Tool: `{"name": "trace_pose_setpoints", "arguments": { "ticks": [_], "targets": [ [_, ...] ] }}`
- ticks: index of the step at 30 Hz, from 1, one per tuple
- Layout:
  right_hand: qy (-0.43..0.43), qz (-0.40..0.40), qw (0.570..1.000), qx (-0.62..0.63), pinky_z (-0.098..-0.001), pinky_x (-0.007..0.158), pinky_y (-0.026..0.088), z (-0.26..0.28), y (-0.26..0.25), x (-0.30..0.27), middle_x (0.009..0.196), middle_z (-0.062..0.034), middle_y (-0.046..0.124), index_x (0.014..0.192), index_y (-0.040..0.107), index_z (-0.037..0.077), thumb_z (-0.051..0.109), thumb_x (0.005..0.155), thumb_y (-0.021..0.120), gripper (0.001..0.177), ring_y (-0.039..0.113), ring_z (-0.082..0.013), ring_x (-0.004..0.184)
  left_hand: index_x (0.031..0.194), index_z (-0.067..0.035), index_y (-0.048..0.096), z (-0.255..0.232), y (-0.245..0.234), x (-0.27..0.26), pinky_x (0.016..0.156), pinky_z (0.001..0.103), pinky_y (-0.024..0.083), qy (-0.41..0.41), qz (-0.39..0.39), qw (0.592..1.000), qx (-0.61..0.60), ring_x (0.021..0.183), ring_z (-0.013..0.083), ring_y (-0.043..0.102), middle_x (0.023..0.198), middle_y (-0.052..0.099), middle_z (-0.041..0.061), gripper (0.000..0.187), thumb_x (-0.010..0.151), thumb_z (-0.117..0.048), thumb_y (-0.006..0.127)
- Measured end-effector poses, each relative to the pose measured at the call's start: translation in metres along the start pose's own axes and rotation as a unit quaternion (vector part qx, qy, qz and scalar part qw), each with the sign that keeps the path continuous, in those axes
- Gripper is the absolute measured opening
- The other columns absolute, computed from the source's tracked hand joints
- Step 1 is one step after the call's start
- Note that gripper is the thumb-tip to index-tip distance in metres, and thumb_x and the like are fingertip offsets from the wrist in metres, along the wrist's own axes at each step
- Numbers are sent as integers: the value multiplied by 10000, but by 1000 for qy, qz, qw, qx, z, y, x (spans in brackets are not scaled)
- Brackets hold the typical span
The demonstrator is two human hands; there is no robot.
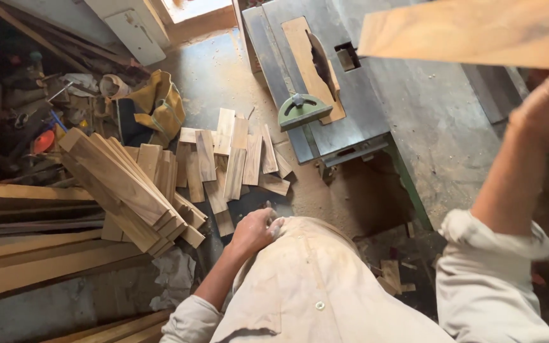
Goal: The recorder uses a table saw to cut various small blocks of wood, utilizing a miter gauge for accuracy.
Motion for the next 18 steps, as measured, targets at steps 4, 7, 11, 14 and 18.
{"name": "trace_pose_setpoints", "arguments": {
  "ticks": [4, 7, 11, 14, 18],
  "targets": [
    [81, -34, 991, 106, -355, 879, 650, 46, 89, 16, 1192, -190, 854, 1278, 745, -91, 255, 1148, 716, 371, 823, -260, 1020, 1004, -67, 753, 24, -7, -7, 830, 454, 561, -43, -37, 998, -35, 933, 366, 730, 985, 751, 202, 360, 893, -401, 676],
    [81, -44, 981, 172, -306, 588, 584, 74, 127, 26, 976, -155, 777, 1115, 706, -111, 244, 1034, 790, 375, 758, -221, 764, 1003, -59, 750, 50, -5, -11, 842, 452, 555, -59, -53, 996, -34, 952, 374, 720, 995, 750, 207, 386, 902, -423, 672],
    [78, -10, 981, 176, -331, 644, 582, 16, 150, 24, 1014, -137, 756, 1139, 726, -114, 258, 1073, 776, 381, 727, -217, 822, 1038, -69, 739, 66, -13, -17, 848, 461, 553, -114, -42, 992, -14, 977, 372, 715, 1024, 747, 200, 393, 896, -428, 660],
    [33, 27, 976, 215, -417, 873, 604, 13, 151, 23, 1167, -204, 688, 1300, 679, -153, 149, 1162, 739, 337, 667, -266, 977, 1055, -70, 737, 79, -11, -16, 877, 479, 537, -120, -38, 992, 14, 1019, 386, 692, 1054, 737, 213, 393, 903, -424, 656],
    [96, 65, 982, 147, -338, 794, 635, 93, 128, 26, 1123, -138, 771, 1236, 694, -54, 262, 1080, 686, 353, 742, -199, 938, 1073, -79, 728, 82, -12, -10, 892, 484, 534, -119, -17, 992, 21, 1046, 389, 686, 1081, 732, 209, 393, 904, -424, 647]
  ]
}}
Point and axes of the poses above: each hand's wrist, its own x-axis towards the middle knuckle, its own y-axis out of the palm, z = x × y, the point moved 2 cm from there along x, towards the middle knuckle
